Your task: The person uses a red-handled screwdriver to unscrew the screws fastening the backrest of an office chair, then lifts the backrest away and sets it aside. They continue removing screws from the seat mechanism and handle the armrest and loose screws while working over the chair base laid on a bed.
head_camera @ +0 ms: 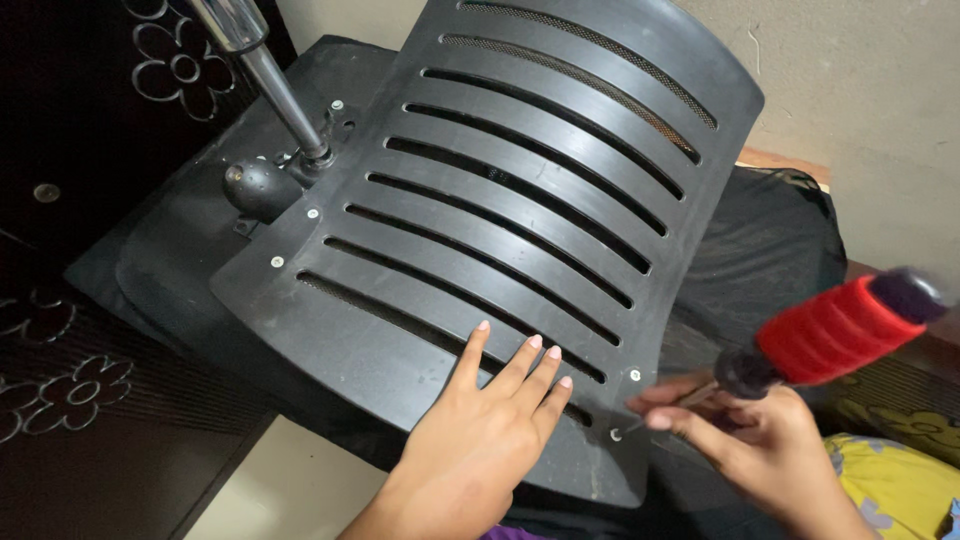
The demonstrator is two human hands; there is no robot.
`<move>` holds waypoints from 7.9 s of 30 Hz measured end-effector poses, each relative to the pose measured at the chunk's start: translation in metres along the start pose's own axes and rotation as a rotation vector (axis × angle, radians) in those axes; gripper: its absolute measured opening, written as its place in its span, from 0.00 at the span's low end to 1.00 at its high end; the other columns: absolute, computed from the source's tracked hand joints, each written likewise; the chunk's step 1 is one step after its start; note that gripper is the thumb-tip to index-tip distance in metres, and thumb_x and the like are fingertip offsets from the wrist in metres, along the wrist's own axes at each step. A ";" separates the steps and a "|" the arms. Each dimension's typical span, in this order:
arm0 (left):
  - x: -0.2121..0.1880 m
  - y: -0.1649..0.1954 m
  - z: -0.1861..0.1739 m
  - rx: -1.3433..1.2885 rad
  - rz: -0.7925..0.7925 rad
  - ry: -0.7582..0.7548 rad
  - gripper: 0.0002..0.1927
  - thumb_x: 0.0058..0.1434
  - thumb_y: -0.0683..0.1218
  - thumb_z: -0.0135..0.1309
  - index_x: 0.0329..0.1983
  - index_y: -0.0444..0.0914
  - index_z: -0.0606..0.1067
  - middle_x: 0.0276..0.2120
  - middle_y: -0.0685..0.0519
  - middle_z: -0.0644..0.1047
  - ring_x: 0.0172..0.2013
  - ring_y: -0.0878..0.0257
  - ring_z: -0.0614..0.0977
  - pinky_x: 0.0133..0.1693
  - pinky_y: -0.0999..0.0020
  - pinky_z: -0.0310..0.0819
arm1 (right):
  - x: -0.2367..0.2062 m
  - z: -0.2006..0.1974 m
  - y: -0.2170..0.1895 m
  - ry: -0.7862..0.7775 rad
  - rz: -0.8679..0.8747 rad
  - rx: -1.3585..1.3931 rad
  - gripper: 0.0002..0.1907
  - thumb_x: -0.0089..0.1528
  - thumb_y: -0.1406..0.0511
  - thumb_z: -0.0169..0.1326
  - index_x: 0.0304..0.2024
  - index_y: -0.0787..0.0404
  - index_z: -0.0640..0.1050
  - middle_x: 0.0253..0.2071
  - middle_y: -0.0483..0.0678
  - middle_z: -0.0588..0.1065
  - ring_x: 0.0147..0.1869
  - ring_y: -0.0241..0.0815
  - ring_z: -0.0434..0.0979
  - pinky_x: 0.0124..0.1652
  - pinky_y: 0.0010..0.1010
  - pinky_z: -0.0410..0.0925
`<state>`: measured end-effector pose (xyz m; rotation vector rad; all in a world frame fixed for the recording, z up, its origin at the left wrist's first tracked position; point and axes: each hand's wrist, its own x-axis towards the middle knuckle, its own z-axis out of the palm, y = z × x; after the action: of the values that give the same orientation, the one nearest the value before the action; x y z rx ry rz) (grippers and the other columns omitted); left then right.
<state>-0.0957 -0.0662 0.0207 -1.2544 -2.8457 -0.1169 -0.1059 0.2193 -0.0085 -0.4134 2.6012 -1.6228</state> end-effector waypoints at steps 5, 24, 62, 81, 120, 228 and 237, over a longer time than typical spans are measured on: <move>0.000 0.000 0.000 -0.003 0.007 0.007 0.46 0.40 0.40 0.58 0.68 0.31 0.65 0.68 0.36 0.64 0.72 0.44 0.59 0.66 0.29 0.39 | 0.003 0.011 -0.010 0.049 0.348 -0.316 0.09 0.54 0.66 0.69 0.33 0.68 0.86 0.33 0.51 0.83 0.39 0.46 0.85 0.41 0.35 0.80; 0.000 0.000 0.004 0.031 0.009 0.017 0.44 0.42 0.42 0.59 0.66 0.31 0.64 0.67 0.37 0.63 0.72 0.44 0.59 0.64 0.32 0.40 | -0.004 0.018 0.002 0.016 -0.142 -0.181 0.07 0.53 0.70 0.65 0.34 0.65 0.86 0.37 0.46 0.84 0.41 0.38 0.85 0.42 0.27 0.78; 0.004 -0.001 -0.003 0.011 -0.024 -0.030 0.43 0.42 0.40 0.59 0.67 0.32 0.65 0.69 0.37 0.64 0.72 0.44 0.59 0.65 0.34 0.40 | 0.005 0.005 -0.008 -0.006 0.046 0.223 0.27 0.54 0.77 0.64 0.55 0.67 0.72 0.57 0.57 0.76 0.60 0.45 0.81 0.55 0.37 0.75; 0.004 0.000 -0.003 0.013 -0.028 -0.044 0.44 0.41 0.41 0.59 0.67 0.32 0.65 0.69 0.38 0.63 0.72 0.46 0.59 0.66 0.32 0.40 | 0.014 -0.001 -0.019 -0.073 -0.155 0.803 0.45 0.62 0.65 0.58 0.80 0.45 0.56 0.55 0.64 0.73 0.46 0.44 0.68 0.44 0.38 0.63; 0.005 -0.001 -0.005 -0.017 -0.020 -0.093 0.50 0.40 0.43 0.63 0.71 0.32 0.62 0.71 0.36 0.60 0.73 0.46 0.56 0.66 0.30 0.36 | -0.001 -0.014 -0.049 0.047 -0.073 0.836 0.17 0.57 0.59 0.59 0.37 0.64 0.68 0.20 0.50 0.64 0.24 0.45 0.63 0.29 0.41 0.59; 0.007 -0.003 0.036 0.069 0.007 0.022 0.28 0.60 0.47 0.45 0.63 0.30 0.67 0.67 0.34 0.63 0.69 0.40 0.60 0.61 0.16 0.37 | 0.032 -0.002 -0.067 0.071 -0.288 0.826 0.06 0.63 0.71 0.53 0.32 0.63 0.69 0.16 0.53 0.67 0.16 0.39 0.62 0.21 0.34 0.61; 0.008 -0.002 0.038 0.065 0.000 0.014 0.27 0.62 0.45 0.45 0.64 0.30 0.67 0.67 0.33 0.63 0.69 0.39 0.60 0.60 0.15 0.38 | 0.020 0.023 -0.091 0.570 -0.112 0.476 0.08 0.69 0.66 0.48 0.36 0.61 0.65 0.19 0.54 0.62 0.19 0.44 0.61 0.20 0.38 0.61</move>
<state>-0.1023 -0.0589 -0.0168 -1.2359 -2.8135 -0.0326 -0.1024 0.1565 0.0635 -0.0684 2.4026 -2.6305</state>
